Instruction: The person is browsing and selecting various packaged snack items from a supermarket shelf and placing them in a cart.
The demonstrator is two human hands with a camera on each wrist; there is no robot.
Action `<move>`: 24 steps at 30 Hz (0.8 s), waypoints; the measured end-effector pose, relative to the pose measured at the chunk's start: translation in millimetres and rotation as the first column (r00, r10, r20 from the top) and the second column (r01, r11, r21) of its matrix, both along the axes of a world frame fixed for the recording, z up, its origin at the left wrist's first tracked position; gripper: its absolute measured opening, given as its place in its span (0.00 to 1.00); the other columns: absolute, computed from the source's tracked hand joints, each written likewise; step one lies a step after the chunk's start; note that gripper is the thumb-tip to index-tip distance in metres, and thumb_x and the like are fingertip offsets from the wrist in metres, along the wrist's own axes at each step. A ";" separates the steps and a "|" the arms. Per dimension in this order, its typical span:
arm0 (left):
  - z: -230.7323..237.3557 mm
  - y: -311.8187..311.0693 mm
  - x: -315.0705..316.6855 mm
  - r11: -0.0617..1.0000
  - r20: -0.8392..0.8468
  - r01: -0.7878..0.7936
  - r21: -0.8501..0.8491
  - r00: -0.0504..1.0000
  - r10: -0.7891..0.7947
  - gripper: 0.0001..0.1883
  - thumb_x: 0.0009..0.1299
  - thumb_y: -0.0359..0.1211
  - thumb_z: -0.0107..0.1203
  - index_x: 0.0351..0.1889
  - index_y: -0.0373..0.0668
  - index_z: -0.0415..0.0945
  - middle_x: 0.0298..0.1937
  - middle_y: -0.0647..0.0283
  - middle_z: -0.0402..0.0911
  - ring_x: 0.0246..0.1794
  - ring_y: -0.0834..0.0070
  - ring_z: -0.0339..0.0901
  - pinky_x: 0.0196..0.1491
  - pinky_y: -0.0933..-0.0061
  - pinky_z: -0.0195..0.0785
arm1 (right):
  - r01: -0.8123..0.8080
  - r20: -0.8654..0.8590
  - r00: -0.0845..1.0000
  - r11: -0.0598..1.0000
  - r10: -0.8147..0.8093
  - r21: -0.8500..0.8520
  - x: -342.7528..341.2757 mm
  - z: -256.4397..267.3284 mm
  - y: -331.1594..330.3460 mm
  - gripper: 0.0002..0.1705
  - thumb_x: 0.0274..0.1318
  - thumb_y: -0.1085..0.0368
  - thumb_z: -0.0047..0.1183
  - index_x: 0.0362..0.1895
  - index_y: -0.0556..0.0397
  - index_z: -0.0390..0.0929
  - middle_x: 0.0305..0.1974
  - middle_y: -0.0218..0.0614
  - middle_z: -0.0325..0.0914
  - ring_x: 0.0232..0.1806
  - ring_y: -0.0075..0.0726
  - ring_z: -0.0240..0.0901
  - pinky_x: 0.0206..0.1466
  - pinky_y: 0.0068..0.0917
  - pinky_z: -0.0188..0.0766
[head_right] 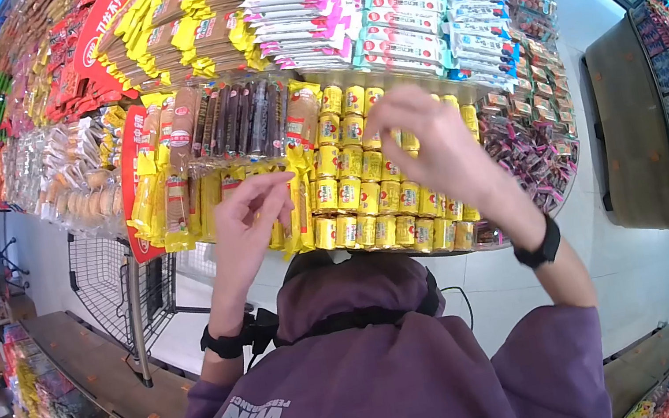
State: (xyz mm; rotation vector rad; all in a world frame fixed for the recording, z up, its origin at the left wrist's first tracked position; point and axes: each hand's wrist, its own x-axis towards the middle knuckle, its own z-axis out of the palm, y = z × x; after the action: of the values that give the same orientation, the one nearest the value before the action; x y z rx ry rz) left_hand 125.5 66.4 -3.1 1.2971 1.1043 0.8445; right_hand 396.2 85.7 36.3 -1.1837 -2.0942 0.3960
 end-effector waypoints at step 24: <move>-23.1 -83.8 -163.1 0.977 -0.201 0.014 0.211 0.979 0.030 0.33 0.56 0.21 0.60 0.63 0.40 0.69 0.47 0.52 0.81 0.48 0.60 0.82 0.51 0.68 0.72 | -0.439 -0.284 0.885 0.867 0.370 -0.236 -273.8 -50.1 -80.0 0.03 0.52 0.74 0.52 0.32 0.59 0.71 0.34 0.45 0.73 0.38 0.54 0.75 0.41 0.45 0.73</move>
State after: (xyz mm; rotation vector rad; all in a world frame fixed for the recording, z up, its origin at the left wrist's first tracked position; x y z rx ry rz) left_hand -37.5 -17.4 -26.2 1.5856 1.2048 0.8676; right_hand 122.3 5.7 -13.8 -0.7890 -2.1178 1.0257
